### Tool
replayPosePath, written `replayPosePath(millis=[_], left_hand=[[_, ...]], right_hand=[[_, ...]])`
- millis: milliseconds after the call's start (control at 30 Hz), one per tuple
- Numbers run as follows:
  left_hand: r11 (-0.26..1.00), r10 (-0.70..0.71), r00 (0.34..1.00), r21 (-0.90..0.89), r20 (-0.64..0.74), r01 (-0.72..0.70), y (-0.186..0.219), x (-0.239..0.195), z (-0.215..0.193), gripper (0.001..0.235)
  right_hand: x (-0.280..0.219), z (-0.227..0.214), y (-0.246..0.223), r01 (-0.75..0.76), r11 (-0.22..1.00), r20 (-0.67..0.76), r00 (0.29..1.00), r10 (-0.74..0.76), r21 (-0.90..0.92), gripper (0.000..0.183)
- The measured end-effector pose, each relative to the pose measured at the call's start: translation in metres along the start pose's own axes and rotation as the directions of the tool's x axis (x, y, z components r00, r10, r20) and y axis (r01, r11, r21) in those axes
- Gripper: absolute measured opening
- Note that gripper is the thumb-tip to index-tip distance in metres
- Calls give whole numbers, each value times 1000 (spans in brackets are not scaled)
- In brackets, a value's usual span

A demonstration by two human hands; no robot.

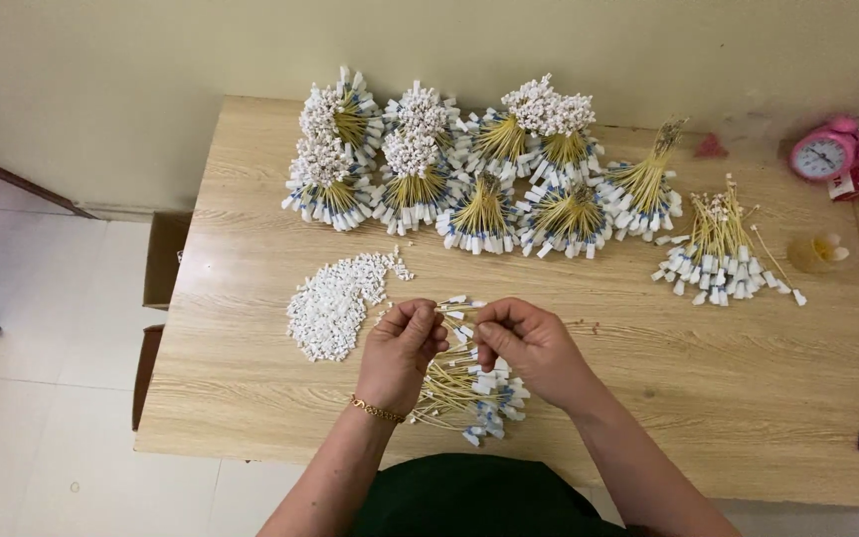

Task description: The person repeatedly picks small white pieces from a pile and attaches them to thin sticks, forming small bundles. They place completed bundles on the table and continue the process, occasionally gathering and repositioning the sticks.

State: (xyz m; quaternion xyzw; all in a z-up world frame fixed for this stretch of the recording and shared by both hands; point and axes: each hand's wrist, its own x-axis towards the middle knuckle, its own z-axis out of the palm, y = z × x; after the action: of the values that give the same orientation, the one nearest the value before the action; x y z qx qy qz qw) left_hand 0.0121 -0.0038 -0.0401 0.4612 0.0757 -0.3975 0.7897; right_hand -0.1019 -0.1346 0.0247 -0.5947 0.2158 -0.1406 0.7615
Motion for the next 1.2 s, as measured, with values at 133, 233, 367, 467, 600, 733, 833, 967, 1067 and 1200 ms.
replayPosePath(millis=[133, 233, 367, 467, 600, 733, 833, 967, 1067, 1200], left_hand=[[998, -31, 1000, -50, 2, 31, 0, -1, 1, 19], [1000, -12, 999, -10, -33, 12, -3, -1, -2, 17], [993, 19, 996, 115, -91, -8, 6, -8, 3, 17], [992, 4, 995, 129, -98, 9, 14, -13, 8, 15], [996, -14, 995, 84, -97, 22, 9, -14, 9, 17], [996, -37, 997, 78, -70, 43, 7, -14, 8, 17], [995, -4, 998, 96, -70, 10, 13, -20, 13, 20], [994, 46, 997, 105, -55, -40, 12, -19, 13, 24], [990, 70, 997, 127, -41, -65, 9, -20, 13, 24], [987, 125, 992, 108, -15, -123, 4, -21, 15, 25]], right_hand=[[0, 5, -1, 0, 1000, 4, 1000, 0, -10, 13], [2, 6, 4, 37, 999, -40, 998, -38, -29, 11], [2, 5, 4, 9, 999, -58, 998, -11, -35, 12], [2, 0, 18, -7, 1000, -44, 999, 6, -13, 14], [3, 0, 20, -32, 999, -59, 998, 31, -17, 17], [5, 6, 14, -27, 997, -73, 997, 22, -78, 18], [4, 9, 14, 11, 994, -84, 996, -21, -107, 23], [-1, 19, -12, 105, 962, -68, 990, -125, -251, 16], [-1, 26, -31, 218, 885, -39, 966, -256, -412, 14], [1, 25, -26, 302, 732, 10, 927, -375, -610, 18]])
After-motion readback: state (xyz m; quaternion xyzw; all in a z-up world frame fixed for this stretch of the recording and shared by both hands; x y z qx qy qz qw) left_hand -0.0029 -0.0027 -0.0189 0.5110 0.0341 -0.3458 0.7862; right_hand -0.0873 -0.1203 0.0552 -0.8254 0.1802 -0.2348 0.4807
